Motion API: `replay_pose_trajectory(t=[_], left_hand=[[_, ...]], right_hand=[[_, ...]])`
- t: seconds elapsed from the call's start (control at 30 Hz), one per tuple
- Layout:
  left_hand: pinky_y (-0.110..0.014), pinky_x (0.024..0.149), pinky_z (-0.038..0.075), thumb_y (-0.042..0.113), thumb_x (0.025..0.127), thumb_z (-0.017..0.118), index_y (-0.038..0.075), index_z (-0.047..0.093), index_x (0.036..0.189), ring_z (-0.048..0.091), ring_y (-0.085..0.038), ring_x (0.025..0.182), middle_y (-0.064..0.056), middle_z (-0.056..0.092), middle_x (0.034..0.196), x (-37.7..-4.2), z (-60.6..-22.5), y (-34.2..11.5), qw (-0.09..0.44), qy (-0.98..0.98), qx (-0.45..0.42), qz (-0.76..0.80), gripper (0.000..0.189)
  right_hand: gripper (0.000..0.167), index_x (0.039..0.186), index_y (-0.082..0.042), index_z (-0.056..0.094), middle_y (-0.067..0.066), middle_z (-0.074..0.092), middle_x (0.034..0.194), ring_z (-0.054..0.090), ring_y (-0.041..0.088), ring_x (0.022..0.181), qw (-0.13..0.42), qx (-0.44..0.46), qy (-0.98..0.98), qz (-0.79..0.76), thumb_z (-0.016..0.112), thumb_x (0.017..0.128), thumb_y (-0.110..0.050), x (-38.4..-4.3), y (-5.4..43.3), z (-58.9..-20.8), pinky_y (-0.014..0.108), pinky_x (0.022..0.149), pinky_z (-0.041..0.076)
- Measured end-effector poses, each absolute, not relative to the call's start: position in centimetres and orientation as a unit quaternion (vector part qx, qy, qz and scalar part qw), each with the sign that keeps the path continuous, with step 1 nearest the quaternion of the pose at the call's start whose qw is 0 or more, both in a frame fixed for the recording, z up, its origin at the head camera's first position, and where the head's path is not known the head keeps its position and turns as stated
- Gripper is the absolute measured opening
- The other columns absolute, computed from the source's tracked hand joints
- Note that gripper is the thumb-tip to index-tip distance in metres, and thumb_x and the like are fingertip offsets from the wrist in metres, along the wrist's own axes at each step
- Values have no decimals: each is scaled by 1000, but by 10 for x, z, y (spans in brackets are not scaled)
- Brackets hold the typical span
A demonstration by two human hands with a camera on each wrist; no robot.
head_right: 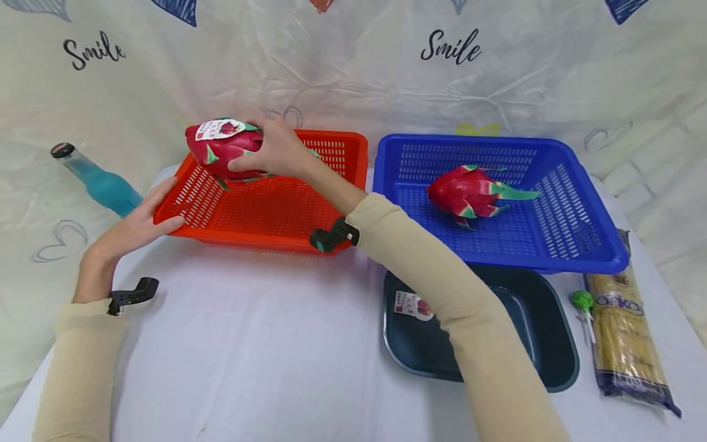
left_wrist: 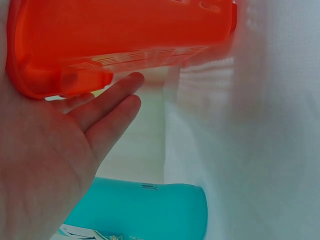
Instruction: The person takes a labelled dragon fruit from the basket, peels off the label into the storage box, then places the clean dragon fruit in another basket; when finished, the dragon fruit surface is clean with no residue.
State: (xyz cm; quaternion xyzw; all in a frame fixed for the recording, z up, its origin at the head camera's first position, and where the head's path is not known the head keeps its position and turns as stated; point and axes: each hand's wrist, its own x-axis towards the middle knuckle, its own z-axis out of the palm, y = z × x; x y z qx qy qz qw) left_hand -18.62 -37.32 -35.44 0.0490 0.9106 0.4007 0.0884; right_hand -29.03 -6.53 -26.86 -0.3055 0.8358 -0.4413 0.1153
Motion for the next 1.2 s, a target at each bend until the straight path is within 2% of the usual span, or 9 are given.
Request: replay_pose_trajectory(t=[0.2,0.4,0.6,0.77,1.03,1.2], left_hand=[[-14,76,51,31,93,61,37,0,155,20,-33,142,-7,13,160,-187,-356,-372,85,913,48,396,87],[-19,78,53,32,94,61,37,-1,155,20,-33,142,-8,12,161,-187,-357,-370,88,913,47,395,87],[-13,75,51,30,94,62,37,0,155,22,-33,142,-8,14,160,-186,-357,-369,82,911,46,400,88],[-13,75,51,31,93,62,39,1,155,26,-33,139,-8,15,160,-187,-357,-372,81,908,48,409,87],[-13,77,50,31,94,60,39,2,155,25,-32,139,-6,14,160,-187,-357,-373,82,905,56,413,85],[-14,78,51,31,94,60,39,4,155,27,-30,137,-5,17,158,-186,-357,-371,77,903,67,418,83]], right_hand=[[77,143,-19,45,4,43,139,38,13,130,70,-270,851,-446,79,77,-39,-253,-55,-262,24,85,56],[78,145,-19,43,3,42,138,39,14,129,60,-251,841,-475,79,78,-38,-220,-33,-265,27,85,57],[76,143,-22,45,1,44,135,42,14,127,53,-262,821,-505,80,77,-35,-182,-3,-267,31,85,58],[75,142,-27,46,-2,45,135,43,13,126,74,-246,812,-524,81,76,-33,-149,19,-270,34,83,59],[76,140,-31,46,-7,43,137,41,14,129,119,-244,801,-534,83,74,-25,-106,44,-272,32,79,60],[80,142,-29,45,-2,42,140,39,19,132,127,-259,797,-531,84,73,-23,-93,50,-276,33,79,60]])
